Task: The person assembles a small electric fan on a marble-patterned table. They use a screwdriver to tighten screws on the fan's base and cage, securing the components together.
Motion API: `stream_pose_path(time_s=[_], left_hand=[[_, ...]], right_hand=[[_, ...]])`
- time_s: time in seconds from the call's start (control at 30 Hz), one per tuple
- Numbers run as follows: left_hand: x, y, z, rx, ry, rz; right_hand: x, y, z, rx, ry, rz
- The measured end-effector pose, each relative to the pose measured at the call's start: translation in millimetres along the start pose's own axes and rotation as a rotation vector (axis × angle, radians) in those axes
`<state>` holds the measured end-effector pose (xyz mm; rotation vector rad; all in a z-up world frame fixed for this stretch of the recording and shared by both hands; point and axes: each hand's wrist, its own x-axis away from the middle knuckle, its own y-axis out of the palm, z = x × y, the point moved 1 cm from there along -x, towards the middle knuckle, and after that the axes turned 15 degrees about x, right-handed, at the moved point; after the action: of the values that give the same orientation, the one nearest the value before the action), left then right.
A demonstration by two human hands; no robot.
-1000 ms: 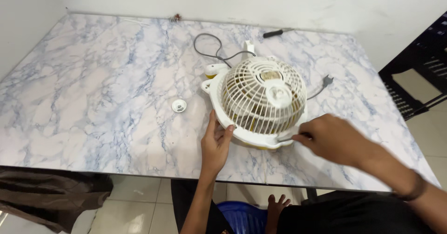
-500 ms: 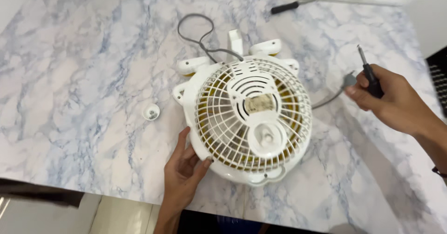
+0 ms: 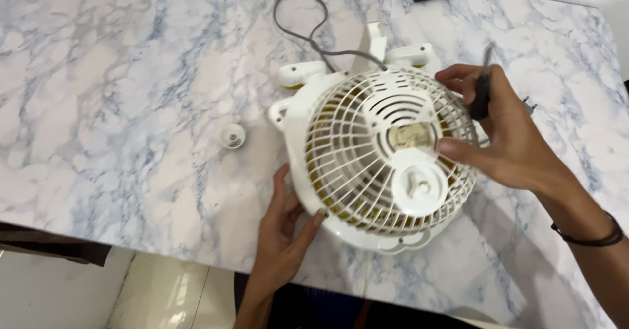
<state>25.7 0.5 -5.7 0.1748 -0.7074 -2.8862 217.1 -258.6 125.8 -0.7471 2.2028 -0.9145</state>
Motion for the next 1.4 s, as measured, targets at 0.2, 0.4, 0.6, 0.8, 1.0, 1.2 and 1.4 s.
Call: stream_pose_path(time_s=[0.2,0.4,0.6,0.8,1.0,1.2,1.4], left_hand=[[-5.3,-9.9,9.4,0.047,0.189,0.095],[24.7,1.3,19.5,-0.069,0.203,0.098],[36.9,10.6,23.2,-0.18,0.012,0.017],[44.9,12.3,14.1,-0.566,0.28,0.026],[51.3,16.1,4.8,-0.535,0.349,0.078],[49.2,17.5,14.0,-0.585,0.426,0.037],[46.2,13.2,16.4,-0.578,0.361,0.028]], right_hand=[[15.1,11.2,-61.6,0.492,0.435,-0.082],[43.3,19.2,-99.5,0.626,0.444,-0.109],[48.2,9.2,-92.0,0.695,0.622,-0.26],[77.3,-9.4,-123.6,0.811,0.385,-0.246],[75.0,28.3,-165.9,0.836,-0.133,-0.199],[53.0,53.8,-186.3,0.915,-0.478,-0.232],[39.9,70.3,-183.2,0.945,-0.598,-0.226]])
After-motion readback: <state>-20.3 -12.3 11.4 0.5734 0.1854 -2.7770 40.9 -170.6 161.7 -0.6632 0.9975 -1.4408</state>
